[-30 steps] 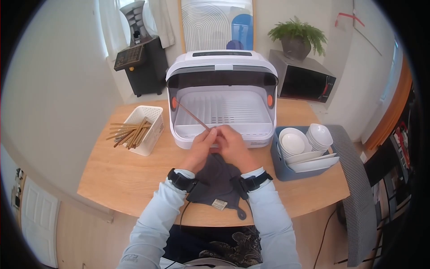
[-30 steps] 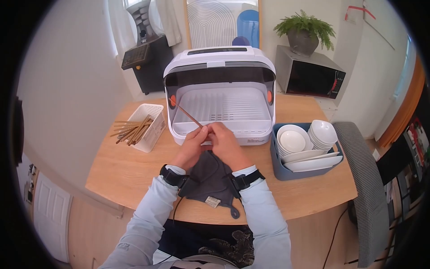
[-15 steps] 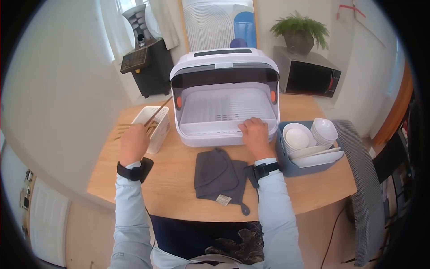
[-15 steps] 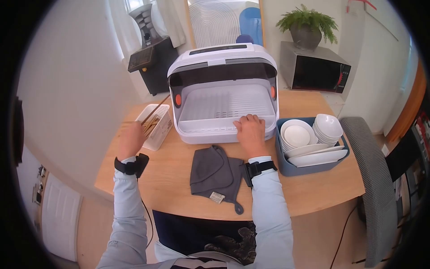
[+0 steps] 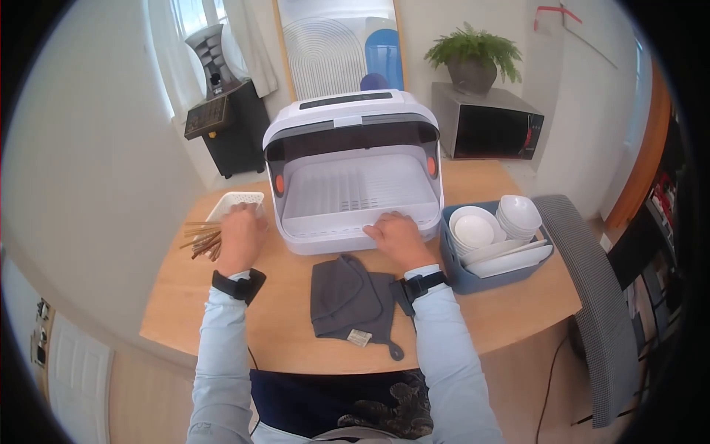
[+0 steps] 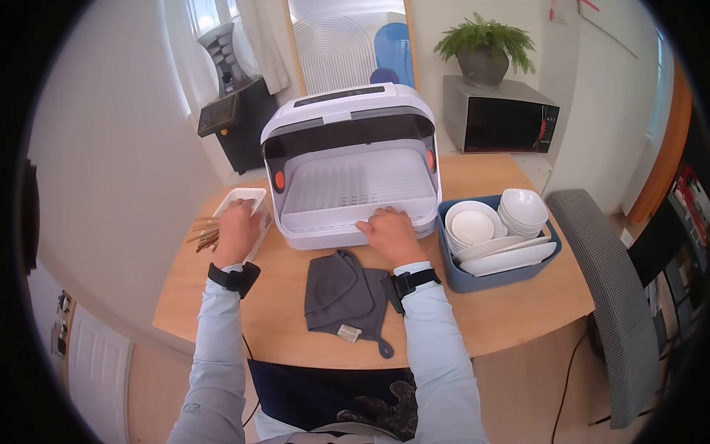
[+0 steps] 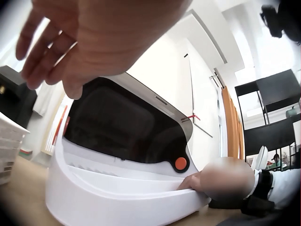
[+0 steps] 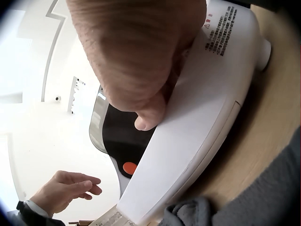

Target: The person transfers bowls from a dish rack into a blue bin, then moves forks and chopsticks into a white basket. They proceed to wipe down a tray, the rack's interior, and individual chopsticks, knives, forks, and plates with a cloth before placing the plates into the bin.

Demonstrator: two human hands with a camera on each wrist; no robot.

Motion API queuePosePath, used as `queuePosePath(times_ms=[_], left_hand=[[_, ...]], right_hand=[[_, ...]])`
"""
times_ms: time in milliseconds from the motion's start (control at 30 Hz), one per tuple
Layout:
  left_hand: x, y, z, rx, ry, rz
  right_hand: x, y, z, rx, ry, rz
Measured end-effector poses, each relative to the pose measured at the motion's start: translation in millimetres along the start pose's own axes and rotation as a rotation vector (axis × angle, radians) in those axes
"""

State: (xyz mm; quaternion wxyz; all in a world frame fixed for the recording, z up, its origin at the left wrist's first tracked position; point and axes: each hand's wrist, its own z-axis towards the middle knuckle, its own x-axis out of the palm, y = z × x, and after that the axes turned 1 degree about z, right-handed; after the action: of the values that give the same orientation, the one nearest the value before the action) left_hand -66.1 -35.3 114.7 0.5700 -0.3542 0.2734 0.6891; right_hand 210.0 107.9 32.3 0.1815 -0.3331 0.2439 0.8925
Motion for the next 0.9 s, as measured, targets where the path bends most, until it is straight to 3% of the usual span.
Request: queuePosePath(times_ms=[67, 133, 233, 333, 433, 567, 667, 767, 900], left_hand=[[14, -20, -1, 0.149, 0.029, -0.363], [23, -46, -3, 0.222, 0.136, -0.52], [53, -69, -5, 0.284, 0.26, -0.471], [71, -78, -6, 0.322, 0.205, -0.488], [74, -79, -4, 0.304, 0.212, -0.486], [69, -77, -6, 0.219, 0.262, -0.445], [67, -78, -14, 0.218, -0.003, -0.257], [65, -68, -13, 0.129, 0.181, -0.168], [68, -61, -16, 0.225, 0.125, -0.246]], right_hand=[[1, 2, 0, -0.01, 0.053, 0.037], [-3, 9, 2, -0.001, 0.069, 0.057], [-4, 9, 3, 0.01, 0.072, 0.059], [-3, 8, 2, 0.011, 0.033, 0.086], [-4, 13, 3, -0.013, -0.151, -0.054], [-2, 9, 1, 0.184, -0.054, -0.228], [-7, 14, 4, 0.316, -0.01, -0.343], [-6, 7, 3, 0.333, 0.01, -0.332], [-1, -2, 4, 0.312, 0.009, -0.284]])
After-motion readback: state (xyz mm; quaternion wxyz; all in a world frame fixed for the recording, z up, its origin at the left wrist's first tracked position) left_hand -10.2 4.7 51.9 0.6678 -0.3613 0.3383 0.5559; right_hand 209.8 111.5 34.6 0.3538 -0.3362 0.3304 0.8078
